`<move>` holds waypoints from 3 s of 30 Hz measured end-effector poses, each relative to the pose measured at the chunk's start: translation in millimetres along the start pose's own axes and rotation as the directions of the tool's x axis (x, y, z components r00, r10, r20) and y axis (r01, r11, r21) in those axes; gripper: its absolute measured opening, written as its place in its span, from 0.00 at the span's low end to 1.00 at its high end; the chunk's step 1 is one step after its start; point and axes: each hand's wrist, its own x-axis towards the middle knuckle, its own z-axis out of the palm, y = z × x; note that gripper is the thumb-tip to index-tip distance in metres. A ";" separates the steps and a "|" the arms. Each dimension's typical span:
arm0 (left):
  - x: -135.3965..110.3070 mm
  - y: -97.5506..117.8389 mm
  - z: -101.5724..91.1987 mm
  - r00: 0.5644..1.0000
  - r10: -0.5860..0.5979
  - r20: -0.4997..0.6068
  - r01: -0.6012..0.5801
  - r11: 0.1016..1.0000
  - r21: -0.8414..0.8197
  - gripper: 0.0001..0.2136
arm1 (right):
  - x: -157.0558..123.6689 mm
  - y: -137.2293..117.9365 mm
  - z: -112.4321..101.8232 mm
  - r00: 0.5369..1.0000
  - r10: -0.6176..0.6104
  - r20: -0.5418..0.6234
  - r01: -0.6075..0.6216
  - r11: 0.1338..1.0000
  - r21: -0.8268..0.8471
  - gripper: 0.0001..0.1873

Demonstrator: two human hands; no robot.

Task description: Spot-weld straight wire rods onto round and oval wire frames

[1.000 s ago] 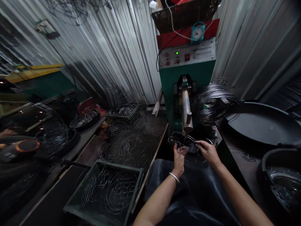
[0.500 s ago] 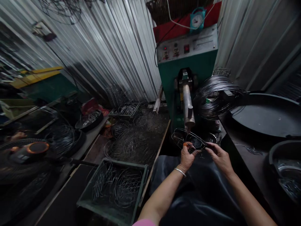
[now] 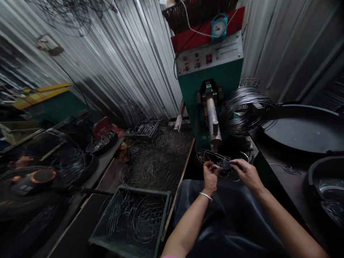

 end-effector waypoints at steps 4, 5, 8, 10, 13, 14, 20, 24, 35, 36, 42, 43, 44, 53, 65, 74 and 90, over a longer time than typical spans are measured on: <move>4.7 1.5 -2.0 0.998 0.002 -0.064 -0.005 0.999 -0.049 0.23 | 11.6 -7.6 8.4 0.999 -0.041 0.026 0.043 0.997 -0.063 0.14; 7.1 2.0 -2.5 0.997 0.001 -0.078 -0.006 0.998 -0.057 0.23 | 14.9 -8.8 10.6 0.998 -0.052 0.028 0.053 0.996 -0.072 0.14; 16.2 3.9 -4.0 0.994 -0.002 -0.107 -0.005 0.998 -0.070 0.24 | 25.6 -11.6 16.8 0.996 -0.080 0.029 0.083 0.992 -0.092 0.15; 22.1 5.1 -4.8 0.994 -0.006 -0.112 -0.002 0.997 -0.074 0.24 | 32.7 -13.1 20.1 0.996 -0.087 0.033 0.090 0.990 -0.106 0.15; 27.4 7.5 -5.6 0.993 -0.026 -0.116 0.015 0.996 -0.087 0.24 | 41.7 -15.1 24.1 0.996 -0.074 0.043 0.079 0.989 -0.128 0.14; 27.7 8.8 -5.8 0.993 -0.034 -0.117 0.023 0.996 -0.087 0.24 | 43.9 -15.7 25.1 0.997 -0.066 0.047 0.072 0.989 -0.128 0.13; 18.6 20.7 -2.7 0.997 -0.033 -0.074 0.035 0.999 0.015 0.26 | 36.6 -11.0 19.7 0.998 -0.032 0.056 0.035 0.998 -0.046 0.12; 14.7 21.3 2.1 0.995 -0.037 -0.094 0.043 0.997 0.064 0.28 | 7.8 7.1 3.8 0.998 0.058 -0.002 -0.058 0.998 0.039 0.15; 22.7 24.8 -16.0 0.933 -0.307 -0.185 0.258 0.934 -0.247 0.24 | 9.5 7.7 -8.8 0.997 0.003 0.080 -0.004 1.000 0.009 0.16; 24.7 26.7 -17.2 0.927 -0.320 -0.197 0.266 0.929 -0.255 0.24 | 12.5 5.9 -6.0 0.996 -0.007 0.092 0.006 1.000 0.008 0.16; 34.0 34.9 -19.6 0.900 -0.359 -0.246 0.274 0.907 -0.321 0.22 | 26.8 -2.0 5.6 0.990 -0.060 0.125 0.067 0.997 -0.050 0.13; 35.2 34.8 -19.8 0.897 -0.365 -0.248 0.276 0.903 -0.330 0.22 | 28.8 -2.6 6.4 0.990 -0.062 0.129 0.070 0.996 -0.061 0.13; 36.4 34.2 -20.2 0.893 -0.374 -0.250 0.282 0.898 -0.338 0.21 | 30.8 -3.0 7.0 0.989 -0.062 0.132 0.072 0.995 -0.073 0.12; 46.9 29.6 -24.4 0.859 -0.471 -0.198 0.401 0.862 -0.312 0.15 | 43.2 -7.7 10.5 0.984 0.047 0.171 -0.029 0.994 -0.106 0.12; -25.2 -13.3 -4.2 0.956 -0.083 -0.280 0.118 0.987 0.111 0.42 | -23.2 28.5 -25.9 0.968 0.251 -0.022 -0.251 0.968 0.014 0.21; -5.6 -7.6 20.3 0.935 -0.118 -0.335 0.152 0.985 0.077 0.38 | -25.1 40.6 -16.4 0.978 0.207 -0.006 -0.207 0.977 0.043 0.18; -20.1 13.1 -1.9 0.957 0.008 -0.289 0.093 0.939 0.332 0.19 | -25.0 50.5 -11.8 0.980 0.196 -0.036 -0.194 0.980 0.048 0.18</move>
